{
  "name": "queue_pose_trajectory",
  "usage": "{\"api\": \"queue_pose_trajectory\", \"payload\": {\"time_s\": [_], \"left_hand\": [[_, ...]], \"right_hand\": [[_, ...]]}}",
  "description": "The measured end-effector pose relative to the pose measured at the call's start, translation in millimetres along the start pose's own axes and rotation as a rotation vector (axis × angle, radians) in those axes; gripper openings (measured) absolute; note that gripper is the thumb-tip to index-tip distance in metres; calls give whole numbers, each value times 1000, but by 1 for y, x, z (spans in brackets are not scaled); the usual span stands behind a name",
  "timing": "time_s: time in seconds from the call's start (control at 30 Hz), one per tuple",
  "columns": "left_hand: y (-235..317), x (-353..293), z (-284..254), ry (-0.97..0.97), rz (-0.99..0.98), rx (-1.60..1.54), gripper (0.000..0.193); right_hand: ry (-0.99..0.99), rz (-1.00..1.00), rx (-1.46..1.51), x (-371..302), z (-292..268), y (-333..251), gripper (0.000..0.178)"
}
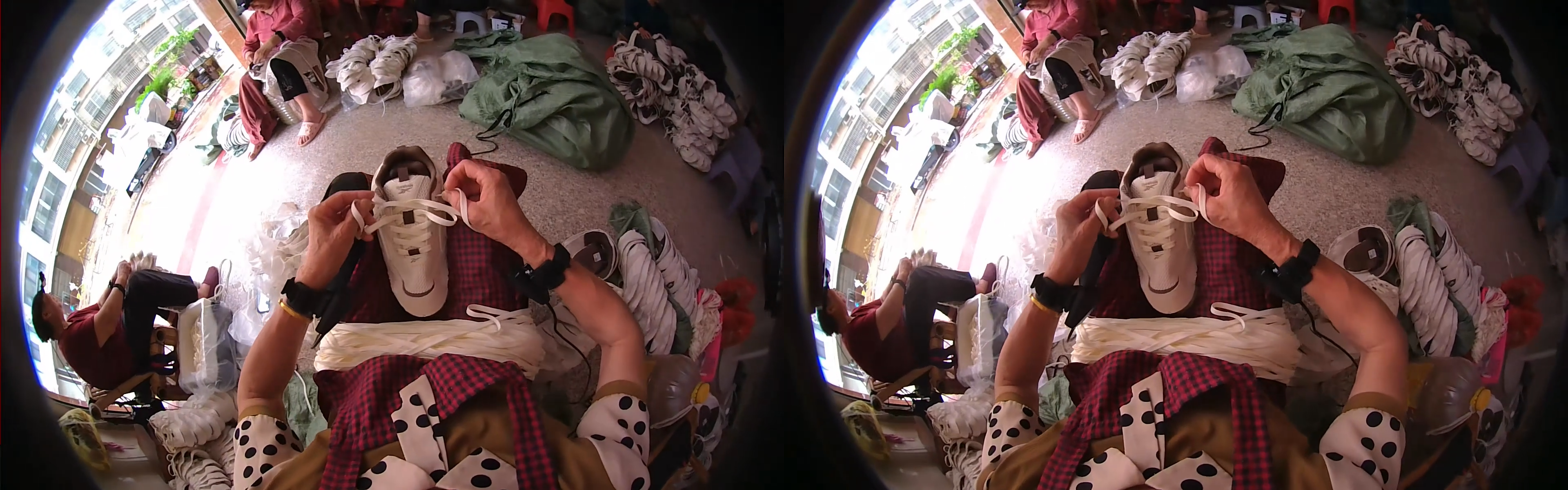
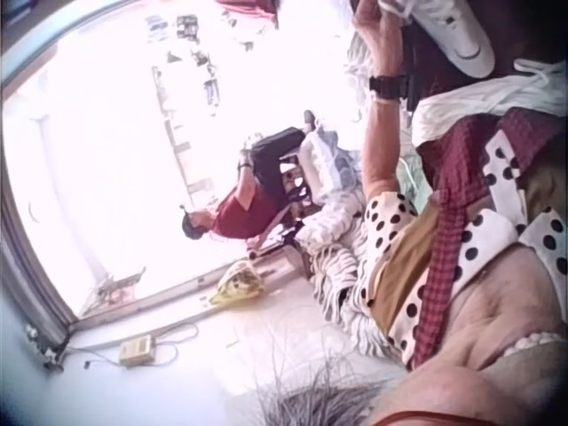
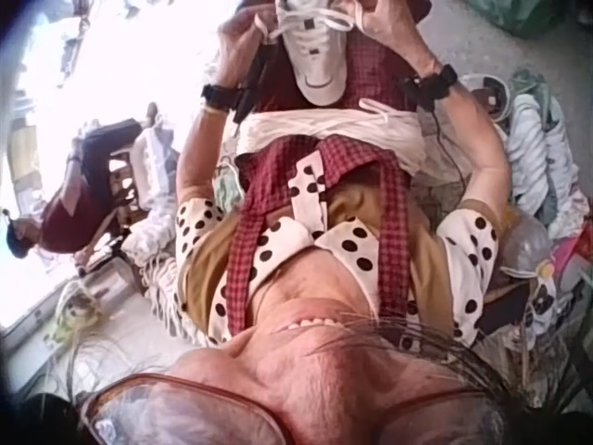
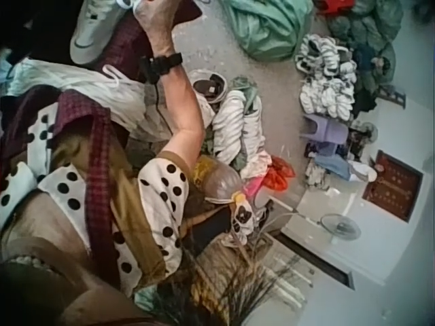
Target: Lacing a white sneaker while sitting on the floor.
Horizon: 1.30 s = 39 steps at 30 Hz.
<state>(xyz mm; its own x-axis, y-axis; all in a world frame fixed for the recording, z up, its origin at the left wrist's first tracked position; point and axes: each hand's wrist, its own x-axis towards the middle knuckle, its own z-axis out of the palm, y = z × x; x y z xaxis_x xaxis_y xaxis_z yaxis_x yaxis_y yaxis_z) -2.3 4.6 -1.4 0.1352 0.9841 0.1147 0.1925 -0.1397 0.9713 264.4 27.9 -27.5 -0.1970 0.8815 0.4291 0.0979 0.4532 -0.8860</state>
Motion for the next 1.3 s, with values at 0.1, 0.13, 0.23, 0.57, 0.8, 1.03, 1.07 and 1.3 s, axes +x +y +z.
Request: {"api": "queue_pose_trajectory", "payload": {"time_s": [0.1,0.13,0.23,0.57,0.8,1.03,1.07,1.3], "left_hand": [[-8,-5,1,16,19,-41,26],[-8,-5,2,19,18,-43,26],[-8,-6,6,39,13,-11,23],[-24,2,16,206,86,-88,13],[-21,-4,15,246,218,170,10],[-22,2,21,310,255,74,8],[-21,2,23,304,261,62,8],[-22,21,12,134,204,11,10]], "right_hand": [[-54,44,-28,2,-2,-3,10],[-51,45,-43,2,-3,-3,10],[-40,66,-61,2,-4,-5,10],[-194,105,-289,27,1,-21,14],[-431,182,-372,30,-9,-34,28],[-669,111,-635,70,-5,-58,23],[-663,116,-648,75,-4,-64,23],[-687,-278,-388,104,-9,-63,21]]}}
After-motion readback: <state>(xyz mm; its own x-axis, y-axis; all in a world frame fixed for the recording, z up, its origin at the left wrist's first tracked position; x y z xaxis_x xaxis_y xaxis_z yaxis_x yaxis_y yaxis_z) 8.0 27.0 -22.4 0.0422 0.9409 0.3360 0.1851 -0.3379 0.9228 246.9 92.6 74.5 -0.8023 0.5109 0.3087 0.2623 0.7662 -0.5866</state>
